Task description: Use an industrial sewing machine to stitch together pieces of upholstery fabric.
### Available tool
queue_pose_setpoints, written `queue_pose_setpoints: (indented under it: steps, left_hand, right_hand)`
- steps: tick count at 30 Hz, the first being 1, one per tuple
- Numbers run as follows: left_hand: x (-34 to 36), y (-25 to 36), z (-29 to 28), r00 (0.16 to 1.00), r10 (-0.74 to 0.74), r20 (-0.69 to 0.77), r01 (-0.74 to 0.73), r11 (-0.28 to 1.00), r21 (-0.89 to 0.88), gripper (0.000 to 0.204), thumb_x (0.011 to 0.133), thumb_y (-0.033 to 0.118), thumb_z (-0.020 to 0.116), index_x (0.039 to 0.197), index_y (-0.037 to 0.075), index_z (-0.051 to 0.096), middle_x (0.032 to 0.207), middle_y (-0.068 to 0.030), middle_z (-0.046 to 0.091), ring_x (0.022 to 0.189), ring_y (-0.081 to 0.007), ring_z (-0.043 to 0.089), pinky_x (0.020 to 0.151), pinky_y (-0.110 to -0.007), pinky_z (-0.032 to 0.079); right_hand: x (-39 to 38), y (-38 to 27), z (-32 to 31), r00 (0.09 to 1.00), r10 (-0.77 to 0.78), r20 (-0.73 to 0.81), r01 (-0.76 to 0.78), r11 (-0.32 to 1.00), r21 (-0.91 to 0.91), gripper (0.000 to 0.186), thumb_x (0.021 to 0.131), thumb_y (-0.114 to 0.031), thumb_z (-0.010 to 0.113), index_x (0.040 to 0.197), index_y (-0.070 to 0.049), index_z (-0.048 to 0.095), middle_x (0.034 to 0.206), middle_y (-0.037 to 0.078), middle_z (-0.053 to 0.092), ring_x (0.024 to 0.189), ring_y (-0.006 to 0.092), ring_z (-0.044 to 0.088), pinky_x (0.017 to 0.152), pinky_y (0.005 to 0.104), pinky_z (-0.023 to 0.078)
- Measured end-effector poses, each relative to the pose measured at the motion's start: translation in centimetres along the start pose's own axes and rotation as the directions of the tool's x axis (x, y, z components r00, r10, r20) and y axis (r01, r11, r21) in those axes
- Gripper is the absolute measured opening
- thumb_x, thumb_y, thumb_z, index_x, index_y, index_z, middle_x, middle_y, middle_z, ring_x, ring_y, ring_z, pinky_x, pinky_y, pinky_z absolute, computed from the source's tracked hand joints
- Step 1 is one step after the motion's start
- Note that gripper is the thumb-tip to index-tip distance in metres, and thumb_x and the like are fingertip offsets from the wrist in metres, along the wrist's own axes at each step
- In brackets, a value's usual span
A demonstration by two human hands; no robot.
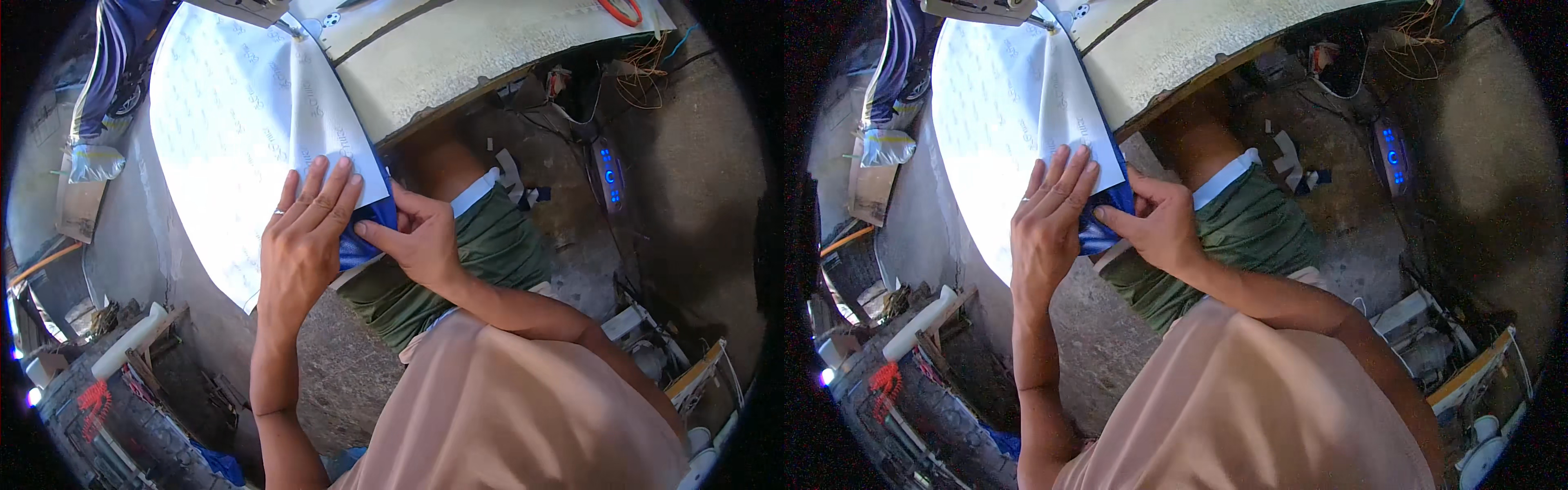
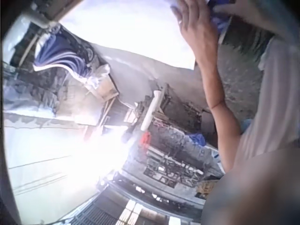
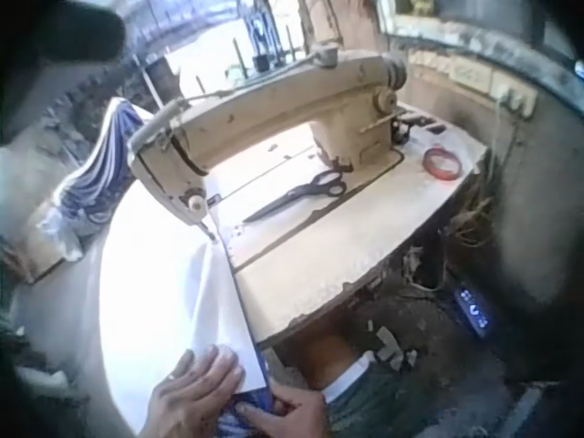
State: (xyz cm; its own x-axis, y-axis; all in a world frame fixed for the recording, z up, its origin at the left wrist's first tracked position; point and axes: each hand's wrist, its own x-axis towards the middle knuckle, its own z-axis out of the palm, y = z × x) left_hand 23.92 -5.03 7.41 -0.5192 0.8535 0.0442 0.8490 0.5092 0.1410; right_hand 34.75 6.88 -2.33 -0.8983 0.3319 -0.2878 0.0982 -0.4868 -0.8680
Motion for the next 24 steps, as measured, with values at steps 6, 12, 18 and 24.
queue_pose_setpoints:
  steps: [6, 12, 18, 24]
  left_hand:
    - [0.3, 0.3, 0.3, 1.0, -0.001, 0.016, 0.0, 1.0, 0.023, 0.045, 0.095, 0.003, 0.066, 0.138, 0.014, 0.074, 0.148, -0.0043, 0.068, 0.144, -0.0272, 0.06, 0.129, -0.049, 0.038]
    - [1.0, -0.6, -0.1, 0.991, -0.112, -0.077, 0.11, 0.994, -0.026, 0.06, 0.09, -0.006, 0.062, 0.147, 0.013, 0.068, 0.153, -0.0089, 0.064, 0.143, -0.0301, 0.061, 0.129, -0.049, 0.037]
    - [1.6, -4.4, 0.0, 0.961, -0.253, -0.115, 0.191, 0.9, -0.391, 0.067, 0.085, -0.009, 0.059, 0.148, 0.011, 0.066, 0.141, -0.0114, 0.073, 0.122, -0.0354, 0.072, 0.114, -0.046, 0.051]
    - [1.7, -4.9, 0.7, 0.93, -0.289, -0.228, 0.191, 0.909, -0.371, 0.061, 0.084, -0.006, 0.066, 0.145, 0.005, 0.065, 0.109, -0.0105, 0.075, 0.091, -0.0323, 0.071, 0.085, -0.04, 0.057]
  right_hand:
    - [0.1, -0.2, -0.4, 0.996, 0.013, -0.087, -0.012, 1.0, 0.017, 0.037, 0.086, 0.005, 0.084, 0.121, 0.002, 0.075, 0.082, -0.004, 0.067, 0.067, 0.0015, 0.047, 0.06, 0.0147, 0.039]
    - [1.3, -0.9, -3.4, 0.98, -0.167, 0.112, 0.195, 0.928, -0.318, 0.039, 0.083, 0.002, 0.086, 0.121, 0.0, 0.075, 0.087, 0.001, 0.07, 0.065, 0.006, 0.049, 0.059, 0.0195, 0.041]
    - [8.6, -5.0, -6.3, 0.393, -0.802, 0.449, 0.751, -0.002, -0.66, 0.029, 0.08, -0.004, 0.082, 0.108, -0.004, 0.078, 0.103, 0.009, 0.075, 0.093, 0.0248, 0.07, 0.099, 0.0409, 0.055]
    - [11.9, -5.3, -6.1, 0.306, -0.611, 0.73, 0.807, -0.24, -0.54, 0.017, 0.085, -0.005, 0.074, 0.102, -0.004, 0.077, 0.121, 0.008, 0.074, 0.118, 0.0312, 0.068, 0.121, 0.0572, 0.039]
